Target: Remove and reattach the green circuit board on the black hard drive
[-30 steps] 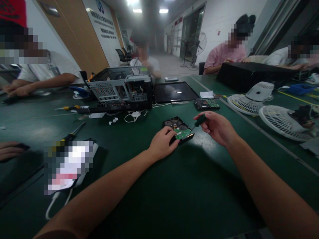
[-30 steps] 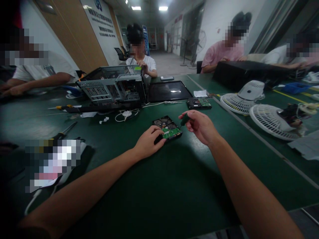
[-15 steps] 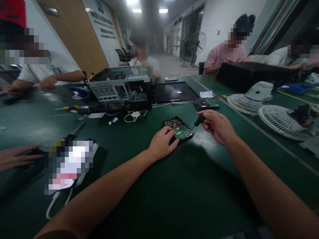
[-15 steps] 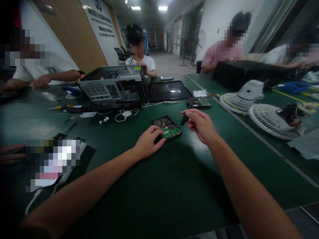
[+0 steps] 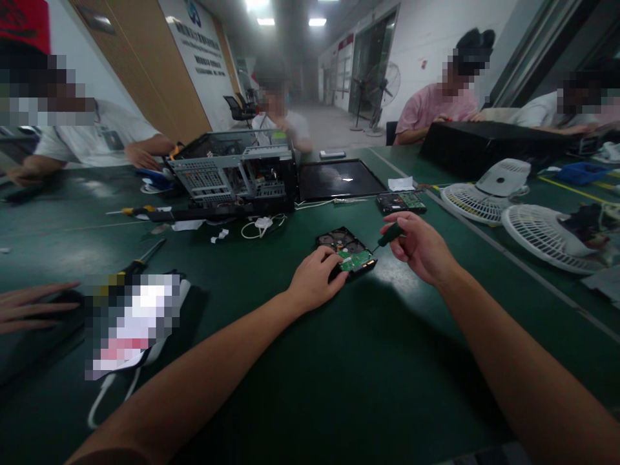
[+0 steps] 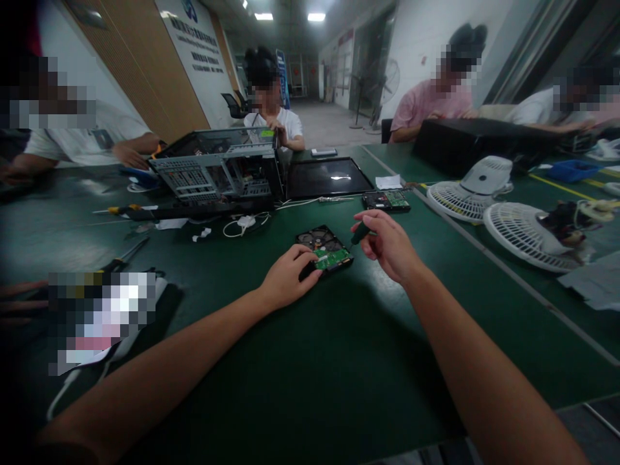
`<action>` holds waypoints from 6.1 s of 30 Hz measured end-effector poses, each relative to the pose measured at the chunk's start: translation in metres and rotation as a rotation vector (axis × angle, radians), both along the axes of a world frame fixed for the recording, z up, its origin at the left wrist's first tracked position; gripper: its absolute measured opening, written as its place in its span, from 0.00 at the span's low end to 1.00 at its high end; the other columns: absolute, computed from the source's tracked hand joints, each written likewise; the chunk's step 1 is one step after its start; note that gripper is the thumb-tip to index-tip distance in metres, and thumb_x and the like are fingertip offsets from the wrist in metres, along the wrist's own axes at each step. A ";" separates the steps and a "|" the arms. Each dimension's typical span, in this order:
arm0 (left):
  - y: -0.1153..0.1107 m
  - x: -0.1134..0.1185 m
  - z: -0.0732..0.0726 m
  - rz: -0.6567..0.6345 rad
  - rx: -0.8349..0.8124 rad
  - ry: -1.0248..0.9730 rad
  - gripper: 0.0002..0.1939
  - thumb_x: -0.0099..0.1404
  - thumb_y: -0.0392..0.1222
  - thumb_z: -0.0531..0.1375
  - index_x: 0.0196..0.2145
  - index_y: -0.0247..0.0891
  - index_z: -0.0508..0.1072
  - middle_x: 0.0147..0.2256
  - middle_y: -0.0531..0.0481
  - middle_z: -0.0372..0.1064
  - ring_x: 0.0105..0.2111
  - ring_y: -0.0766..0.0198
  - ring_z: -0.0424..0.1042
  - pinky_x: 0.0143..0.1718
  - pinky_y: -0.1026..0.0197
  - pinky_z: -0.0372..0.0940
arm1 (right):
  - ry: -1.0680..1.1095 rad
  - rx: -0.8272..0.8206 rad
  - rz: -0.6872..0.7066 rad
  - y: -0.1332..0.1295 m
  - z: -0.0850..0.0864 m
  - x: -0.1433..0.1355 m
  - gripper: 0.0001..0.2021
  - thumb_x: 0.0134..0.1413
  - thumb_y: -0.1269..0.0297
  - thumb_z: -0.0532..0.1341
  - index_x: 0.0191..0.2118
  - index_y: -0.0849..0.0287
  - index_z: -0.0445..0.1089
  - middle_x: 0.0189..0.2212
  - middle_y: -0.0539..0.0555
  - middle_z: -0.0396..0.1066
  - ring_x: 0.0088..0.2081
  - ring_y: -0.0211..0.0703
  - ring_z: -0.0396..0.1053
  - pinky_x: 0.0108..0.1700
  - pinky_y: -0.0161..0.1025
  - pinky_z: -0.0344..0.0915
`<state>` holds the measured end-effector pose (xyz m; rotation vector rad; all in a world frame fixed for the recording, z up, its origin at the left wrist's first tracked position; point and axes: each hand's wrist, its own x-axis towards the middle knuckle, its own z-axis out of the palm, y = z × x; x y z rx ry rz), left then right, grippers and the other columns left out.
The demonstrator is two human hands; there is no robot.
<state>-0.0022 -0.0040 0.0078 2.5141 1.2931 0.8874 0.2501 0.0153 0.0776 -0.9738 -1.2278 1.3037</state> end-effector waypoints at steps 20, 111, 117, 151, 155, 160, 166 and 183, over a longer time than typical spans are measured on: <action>-0.001 0.000 0.001 -0.005 -0.004 0.003 0.15 0.70 0.48 0.61 0.51 0.41 0.73 0.52 0.41 0.67 0.49 0.52 0.71 0.50 0.46 0.72 | 0.052 -0.080 0.064 -0.001 0.004 0.001 0.12 0.57 0.54 0.63 0.42 0.53 0.69 0.41 0.54 0.75 0.22 0.35 0.60 0.20 0.38 0.45; -0.001 0.000 0.000 0.016 -0.035 0.079 0.23 0.66 0.54 0.64 0.54 0.39 0.70 0.54 0.41 0.62 0.49 0.50 0.71 0.50 0.46 0.72 | -0.795 0.742 -0.582 0.013 -0.034 0.006 0.21 0.59 0.58 0.66 0.53 0.52 0.59 0.56 0.60 0.72 0.37 0.45 0.79 0.31 0.41 0.75; -0.001 0.000 0.001 0.015 -0.038 0.069 0.23 0.66 0.54 0.64 0.53 0.40 0.70 0.54 0.42 0.62 0.50 0.50 0.71 0.51 0.45 0.72 | -0.907 0.771 -0.651 0.014 -0.037 0.009 0.20 0.58 0.57 0.66 0.52 0.52 0.62 0.45 0.56 0.73 0.32 0.43 0.76 0.34 0.45 0.75; 0.000 0.000 -0.003 0.008 -0.011 0.057 0.22 0.65 0.52 0.65 0.52 0.39 0.70 0.53 0.41 0.63 0.50 0.50 0.71 0.52 0.47 0.72 | -0.976 0.880 -0.590 0.004 -0.021 0.004 0.17 0.59 0.59 0.65 0.53 0.52 0.66 0.37 0.53 0.69 0.35 0.46 0.70 0.43 0.49 0.71; 0.001 0.001 -0.005 0.013 -0.001 0.059 0.22 0.65 0.52 0.65 0.52 0.40 0.70 0.53 0.42 0.63 0.50 0.50 0.71 0.53 0.46 0.72 | -0.969 0.899 -0.554 0.004 -0.021 0.001 0.19 0.59 0.62 0.63 0.55 0.52 0.65 0.37 0.53 0.68 0.37 0.48 0.70 0.44 0.50 0.71; 0.000 0.001 -0.003 0.022 -0.006 0.076 0.22 0.65 0.53 0.65 0.52 0.40 0.70 0.53 0.41 0.62 0.49 0.50 0.72 0.50 0.47 0.73 | -0.944 0.861 -0.671 0.006 -0.022 0.003 0.17 0.57 0.56 0.67 0.49 0.52 0.66 0.35 0.53 0.67 0.35 0.47 0.69 0.41 0.50 0.72; 0.000 0.001 -0.001 0.028 -0.006 0.092 0.24 0.64 0.54 0.65 0.52 0.39 0.70 0.53 0.42 0.63 0.48 0.50 0.71 0.50 0.46 0.73 | -0.891 0.828 -0.687 0.007 -0.025 0.003 0.18 0.56 0.55 0.68 0.48 0.53 0.65 0.43 0.56 0.69 0.33 0.44 0.72 0.39 0.49 0.74; -0.002 0.000 -0.001 0.064 -0.012 0.108 0.23 0.64 0.53 0.65 0.52 0.40 0.70 0.54 0.41 0.59 0.48 0.51 0.71 0.50 0.47 0.73 | -0.789 0.800 -0.666 0.000 -0.028 -0.007 0.23 0.56 0.57 0.68 0.54 0.52 0.61 0.41 0.54 0.75 0.34 0.46 0.77 0.39 0.47 0.76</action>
